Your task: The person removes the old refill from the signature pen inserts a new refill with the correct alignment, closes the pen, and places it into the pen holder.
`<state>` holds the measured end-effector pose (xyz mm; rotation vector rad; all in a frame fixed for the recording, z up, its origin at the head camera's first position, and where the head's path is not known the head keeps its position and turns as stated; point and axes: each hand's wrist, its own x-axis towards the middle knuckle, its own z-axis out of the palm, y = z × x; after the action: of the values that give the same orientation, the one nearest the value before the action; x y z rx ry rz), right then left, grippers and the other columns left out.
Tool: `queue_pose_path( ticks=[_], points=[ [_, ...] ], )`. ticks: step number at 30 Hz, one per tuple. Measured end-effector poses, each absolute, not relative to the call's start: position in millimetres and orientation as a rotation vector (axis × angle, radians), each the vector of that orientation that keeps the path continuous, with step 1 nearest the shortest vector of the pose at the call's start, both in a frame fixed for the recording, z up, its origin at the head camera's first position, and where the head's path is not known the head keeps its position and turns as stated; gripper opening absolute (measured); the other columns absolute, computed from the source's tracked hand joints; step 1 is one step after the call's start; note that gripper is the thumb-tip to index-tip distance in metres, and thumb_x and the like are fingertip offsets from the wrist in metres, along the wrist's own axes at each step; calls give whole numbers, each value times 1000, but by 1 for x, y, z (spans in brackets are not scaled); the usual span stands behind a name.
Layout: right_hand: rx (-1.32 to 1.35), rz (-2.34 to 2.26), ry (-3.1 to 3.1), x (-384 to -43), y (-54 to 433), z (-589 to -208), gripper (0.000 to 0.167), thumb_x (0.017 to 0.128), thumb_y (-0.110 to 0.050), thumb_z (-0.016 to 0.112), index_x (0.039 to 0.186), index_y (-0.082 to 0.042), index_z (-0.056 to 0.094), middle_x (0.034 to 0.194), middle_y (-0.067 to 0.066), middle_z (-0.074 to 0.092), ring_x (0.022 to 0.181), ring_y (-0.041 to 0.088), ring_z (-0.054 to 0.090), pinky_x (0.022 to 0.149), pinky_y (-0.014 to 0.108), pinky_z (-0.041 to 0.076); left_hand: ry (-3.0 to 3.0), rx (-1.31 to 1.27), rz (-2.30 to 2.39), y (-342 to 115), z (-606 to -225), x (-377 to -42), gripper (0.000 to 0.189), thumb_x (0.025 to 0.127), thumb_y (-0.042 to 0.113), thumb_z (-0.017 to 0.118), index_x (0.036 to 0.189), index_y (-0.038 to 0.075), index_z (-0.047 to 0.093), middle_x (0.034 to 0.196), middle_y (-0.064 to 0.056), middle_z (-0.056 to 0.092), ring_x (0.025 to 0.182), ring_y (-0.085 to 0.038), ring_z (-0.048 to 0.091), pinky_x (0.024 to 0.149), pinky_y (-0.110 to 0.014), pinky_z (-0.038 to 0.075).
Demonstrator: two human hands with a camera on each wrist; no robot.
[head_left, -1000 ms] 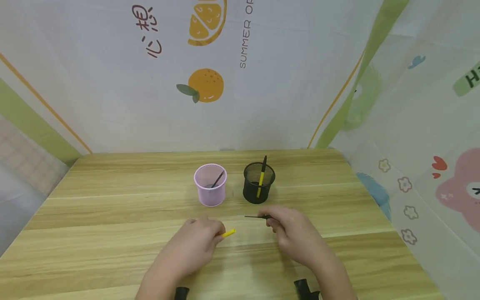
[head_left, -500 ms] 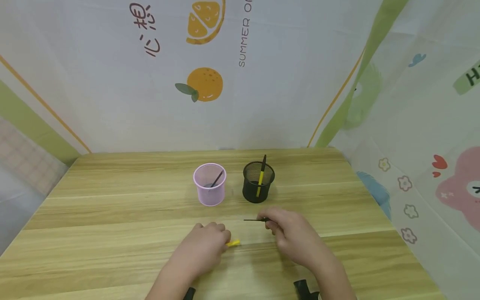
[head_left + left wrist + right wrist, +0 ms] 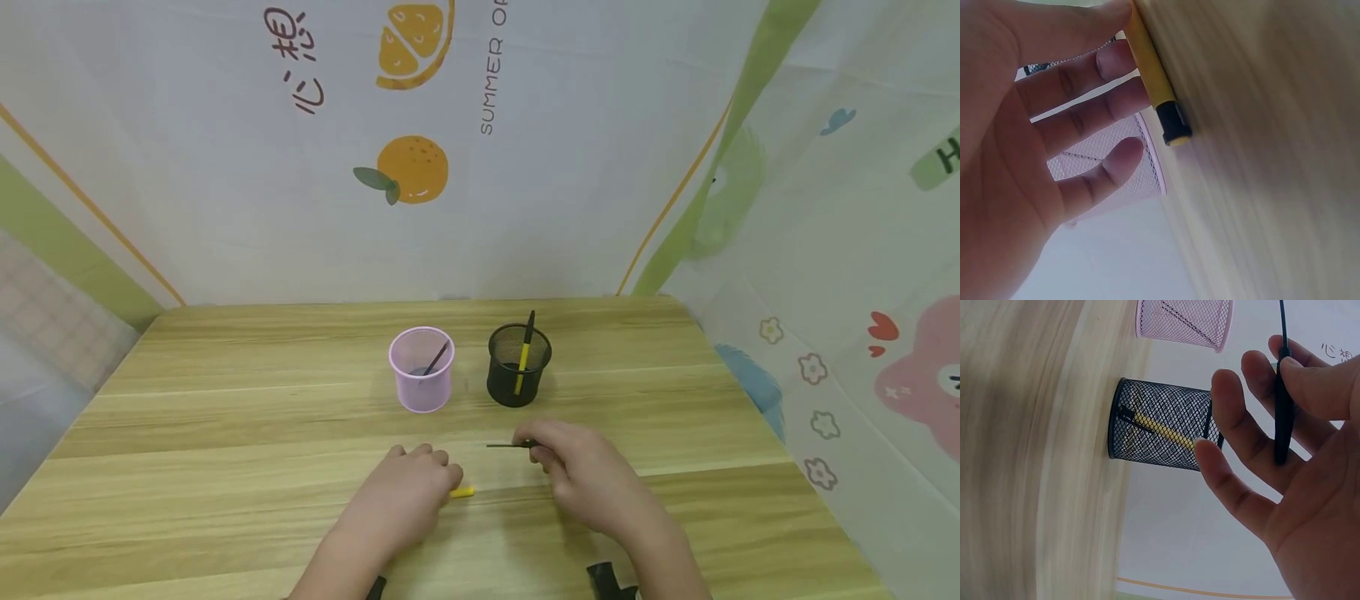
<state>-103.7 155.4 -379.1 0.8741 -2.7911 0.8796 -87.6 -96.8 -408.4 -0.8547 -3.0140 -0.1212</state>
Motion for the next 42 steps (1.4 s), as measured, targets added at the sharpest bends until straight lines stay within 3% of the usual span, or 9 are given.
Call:
queue_pose_path(
  ticks=[10,17,24,27,34,42],
  points=[
    [866,879,-2812,-104,155,-381,26,102,-2,65,117,-21,73,107,-5,78,88,6,70,83,30,60,-3034,-794,-144,-111,-409,-86,7,90,14,78,90,20,75,83,5,64,81,-16,58,68,-35,41],
    [872,882,-2808,-104,154,-381,24,102,-2,65,116,-20,73,107,-5,78,88,7,70,82,29,60,-2997,-780,-169,-113,-404,-87,13,95,27,78,87,20,71,83,6,63,82,-16,60,71,-37,44],
    [882,838,-2789,-105,152,-381,23,101,-3,67,116,-20,74,104,-6,77,86,3,68,80,29,59,-2824,-672,-218,-97,-385,-91,30,97,46,76,112,19,73,105,6,71,106,-20,67,92,-45,54],
    [888,818,-2775,-105,150,-381,24,100,-3,68,116,-19,74,105,-7,78,87,0,66,81,29,59,-2737,-713,-234,-88,-377,-93,33,98,48,74,117,21,72,110,7,72,108,-19,65,94,-44,55],
    [901,826,-2773,-107,142,-381,23,101,-3,67,117,-18,75,109,-7,78,87,-1,64,81,27,59,-2574,-827,-159,-73,-373,-98,16,101,40,72,102,25,75,98,10,70,96,-14,64,84,-34,50],
    [918,861,-2775,-107,141,-382,24,100,-1,67,115,-18,75,103,-7,77,84,-2,62,77,24,57,-2491,-834,-127,-71,-376,-99,11,97,32,77,91,23,77,92,10,69,92,-14,64,78,-31,47]
  ],
)
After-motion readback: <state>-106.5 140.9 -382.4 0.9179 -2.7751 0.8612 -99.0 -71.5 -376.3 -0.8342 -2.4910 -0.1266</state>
